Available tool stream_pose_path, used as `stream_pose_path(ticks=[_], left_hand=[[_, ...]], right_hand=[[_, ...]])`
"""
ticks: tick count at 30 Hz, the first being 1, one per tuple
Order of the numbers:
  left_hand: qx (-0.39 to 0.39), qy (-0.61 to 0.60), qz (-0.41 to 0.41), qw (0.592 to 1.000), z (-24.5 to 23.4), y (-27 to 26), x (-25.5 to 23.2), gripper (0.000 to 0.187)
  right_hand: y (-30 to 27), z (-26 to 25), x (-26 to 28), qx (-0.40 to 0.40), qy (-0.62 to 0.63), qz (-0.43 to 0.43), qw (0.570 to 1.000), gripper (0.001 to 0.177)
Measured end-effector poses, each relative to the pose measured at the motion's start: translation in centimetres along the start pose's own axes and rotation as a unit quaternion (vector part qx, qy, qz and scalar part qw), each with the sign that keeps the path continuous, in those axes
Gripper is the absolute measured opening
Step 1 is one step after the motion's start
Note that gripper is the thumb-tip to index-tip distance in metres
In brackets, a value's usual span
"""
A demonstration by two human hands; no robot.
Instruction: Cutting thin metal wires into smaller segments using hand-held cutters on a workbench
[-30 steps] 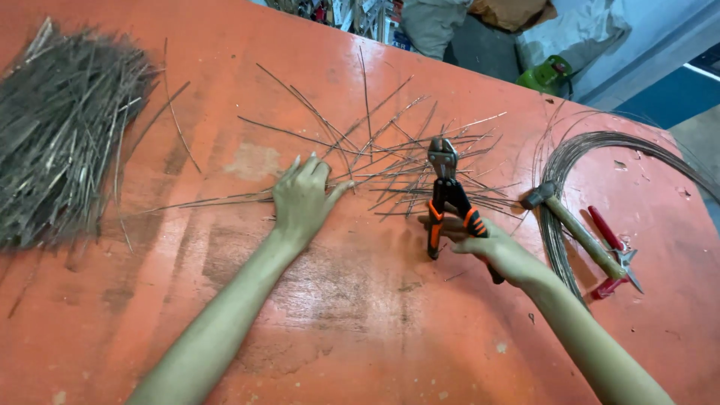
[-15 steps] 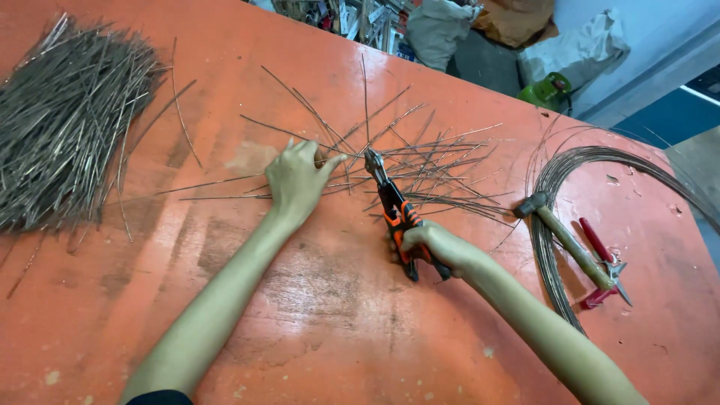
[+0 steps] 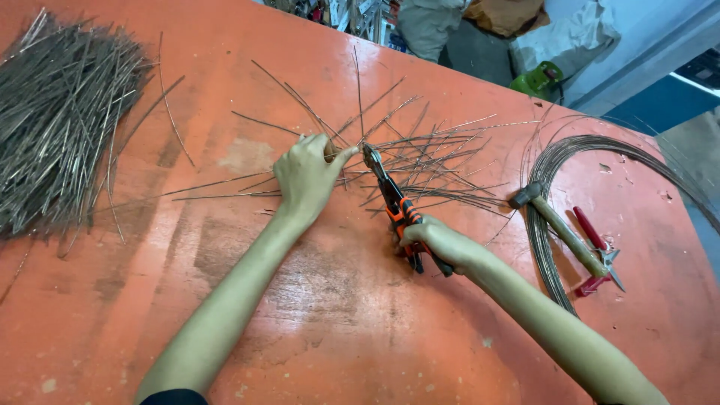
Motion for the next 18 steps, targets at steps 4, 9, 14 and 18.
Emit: stream_pose_path(ticks=[4, 9, 14, 18], left_hand=[[0.008, -0.004, -0.012, 1.000, 0.4, 0.1, 0.0, 0.039], [0.051, -0.045, -0.006, 0.998, 0.9, 0.6, 1.5, 0.029], [0.037, -0.024, -0.013, 0.999, 1.4, 0.3, 1.6, 0.027], [0.025, 0.003, -0.021, 0.999, 1.8, 0.5, 1.5, 0.029]], right_hand=[[1.1, -0.2, 0.1, -0.006, -0.014, 0.002, 1.000, 0.040], [4.0, -1.6, -2.2, -0.008, -0.040, -0.008, 0.999, 0.038], [0.1, 1.3, 1.2, -0.015, -0.007, -0.005, 1.000, 0.041], [-4.7, 3.7, 5.1, -0.018, 0.003, 0.003, 1.000, 0.042]])
Point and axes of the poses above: each hand's wrist, its own y-axis towards the middle knuckle, its own z-axis out of the palm, x = y × z, the point moved 1 cm from there along y, towards the middle knuckle, and after that the axes turned 9 degrees about z, right-handed, at the moved point
